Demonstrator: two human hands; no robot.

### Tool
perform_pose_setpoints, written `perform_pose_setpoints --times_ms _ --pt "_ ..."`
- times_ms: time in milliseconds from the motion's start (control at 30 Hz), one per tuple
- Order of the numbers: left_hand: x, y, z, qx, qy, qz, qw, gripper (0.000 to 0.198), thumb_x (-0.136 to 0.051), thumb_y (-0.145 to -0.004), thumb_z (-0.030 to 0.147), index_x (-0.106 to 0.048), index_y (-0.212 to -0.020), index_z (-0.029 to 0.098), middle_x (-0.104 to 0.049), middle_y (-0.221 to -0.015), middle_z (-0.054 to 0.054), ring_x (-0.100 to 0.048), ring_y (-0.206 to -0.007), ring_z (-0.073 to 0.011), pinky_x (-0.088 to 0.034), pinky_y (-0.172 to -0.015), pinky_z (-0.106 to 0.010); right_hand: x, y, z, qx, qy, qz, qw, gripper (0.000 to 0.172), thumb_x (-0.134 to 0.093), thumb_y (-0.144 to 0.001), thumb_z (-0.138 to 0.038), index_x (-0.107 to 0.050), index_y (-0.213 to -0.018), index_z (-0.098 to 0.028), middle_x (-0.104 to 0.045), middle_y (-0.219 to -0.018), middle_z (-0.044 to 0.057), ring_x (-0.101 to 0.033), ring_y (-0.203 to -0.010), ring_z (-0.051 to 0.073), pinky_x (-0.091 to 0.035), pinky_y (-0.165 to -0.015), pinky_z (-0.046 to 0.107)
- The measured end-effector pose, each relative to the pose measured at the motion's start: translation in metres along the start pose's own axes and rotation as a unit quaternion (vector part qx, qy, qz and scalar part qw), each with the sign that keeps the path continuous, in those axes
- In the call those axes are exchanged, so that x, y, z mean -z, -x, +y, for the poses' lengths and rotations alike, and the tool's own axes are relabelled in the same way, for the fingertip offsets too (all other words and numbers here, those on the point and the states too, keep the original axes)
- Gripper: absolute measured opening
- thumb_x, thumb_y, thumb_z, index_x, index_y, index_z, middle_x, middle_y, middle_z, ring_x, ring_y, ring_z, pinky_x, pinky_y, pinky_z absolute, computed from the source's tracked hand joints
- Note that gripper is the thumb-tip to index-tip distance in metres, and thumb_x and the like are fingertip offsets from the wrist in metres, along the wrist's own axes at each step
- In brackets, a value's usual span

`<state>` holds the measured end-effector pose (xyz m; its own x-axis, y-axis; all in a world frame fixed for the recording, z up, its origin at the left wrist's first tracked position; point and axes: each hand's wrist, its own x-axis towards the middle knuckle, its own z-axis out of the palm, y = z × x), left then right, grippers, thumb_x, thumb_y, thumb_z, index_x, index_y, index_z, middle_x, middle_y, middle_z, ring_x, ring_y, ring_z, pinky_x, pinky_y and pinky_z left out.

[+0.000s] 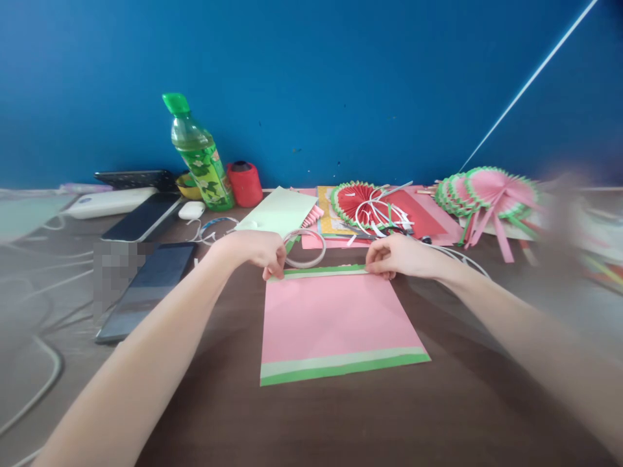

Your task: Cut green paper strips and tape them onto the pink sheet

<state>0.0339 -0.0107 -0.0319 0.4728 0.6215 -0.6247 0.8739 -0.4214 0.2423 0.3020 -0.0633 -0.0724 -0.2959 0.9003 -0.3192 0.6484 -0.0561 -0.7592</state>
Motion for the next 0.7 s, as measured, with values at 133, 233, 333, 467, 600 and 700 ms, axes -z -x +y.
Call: perform_pose_setpoints --times_ms 133,233,333,467,600,700 --pt "-0.0002 -0.0008 0.0000 0.000 -0.012 0.004 1.000 0.013 -0.056 -0.059 0.030 -0.060 -0.058 0.018 -0.064 -0.057 0.000 -0.052 -0.055 -0.0112 -0.031 -0.048 -0.019 -0.0001 -0.0003 -0.0001 -0.001 0.001 -0.001 1.000 0.011 -0.065 -0.063 -0.022 -0.058 -0.067 -0.014 -0.059 -0.054 0.000 -0.056 -0.048 0.009 -0.047 -0.046 0.020" --pt "-0.0004 -0.0014 -0.0004 0.003 -0.014 0.002 1.000 0.012 -0.057 -0.059 0.030 -0.060 -0.058 0.018 -0.065 -0.058 0.000 -0.054 -0.058 -0.0124 -0.032 -0.049 -0.020 -0.0006 -0.0002 -0.0006 -0.001 0.001 -0.001 1.000 0.011 -0.065 -0.064 -0.023 -0.058 -0.067 -0.014 -0.058 -0.052 -0.001 -0.055 -0.047 0.008 -0.046 -0.045 0.019" --pt "-0.0005 -0.0011 0.0000 0.008 -0.019 0.006 1.000 0.011 -0.057 -0.058 0.029 -0.060 -0.058 0.019 -0.066 -0.059 0.000 -0.054 -0.057 -0.0125 -0.031 -0.048 -0.020 -0.0008 0.0001 -0.0008 0.002 -0.002 -0.005 1.000 0.013 -0.066 -0.063 -0.024 -0.058 -0.067 -0.014 -0.058 -0.052 -0.001 -0.054 -0.047 0.008 -0.045 -0.045 0.018" --pt "-0.0006 -0.0010 0.0009 0.009 -0.021 0.008 1.000 0.012 -0.057 -0.058 0.031 -0.060 -0.057 0.019 -0.065 -0.058 0.000 -0.053 -0.056 -0.0121 -0.031 -0.048 -0.020 -0.0007 0.0004 -0.0013 -0.006 -0.002 -0.005 1.000 0.014 -0.067 -0.062 -0.024 -0.058 -0.067 -0.014 -0.058 -0.052 -0.001 -0.055 -0.048 0.009 -0.046 -0.046 0.019" --pt "-0.0012 -0.0027 -0.0002 0.014 -0.026 0.008 1.000 0.013 -0.058 -0.057 0.032 -0.059 -0.056 0.019 -0.065 -0.056 0.001 -0.052 -0.055 -0.0117 -0.031 -0.048 -0.020 -0.0009 0.0004 -0.0021 -0.006 0.000 -0.002 1.000 0.014 -0.066 -0.062 -0.025 -0.058 -0.066 -0.014 -0.058 -0.052 -0.001 -0.055 -0.048 0.009 -0.046 -0.047 0.020" --pt "-0.0017 -0.0031 -0.0003 0.014 -0.026 0.011 1.000 0.014 -0.058 -0.057 0.033 -0.059 -0.055 0.019 -0.064 -0.054 0.001 -0.051 -0.053 -0.0115 -0.031 -0.047 -0.020 -0.0006 0.0002 -0.0024 -0.005 0.000 -0.003 1.000 0.014 -0.066 -0.062 -0.025 -0.058 -0.066 -0.015 -0.058 -0.052 -0.001 -0.055 -0.048 0.009 -0.046 -0.047 0.020"
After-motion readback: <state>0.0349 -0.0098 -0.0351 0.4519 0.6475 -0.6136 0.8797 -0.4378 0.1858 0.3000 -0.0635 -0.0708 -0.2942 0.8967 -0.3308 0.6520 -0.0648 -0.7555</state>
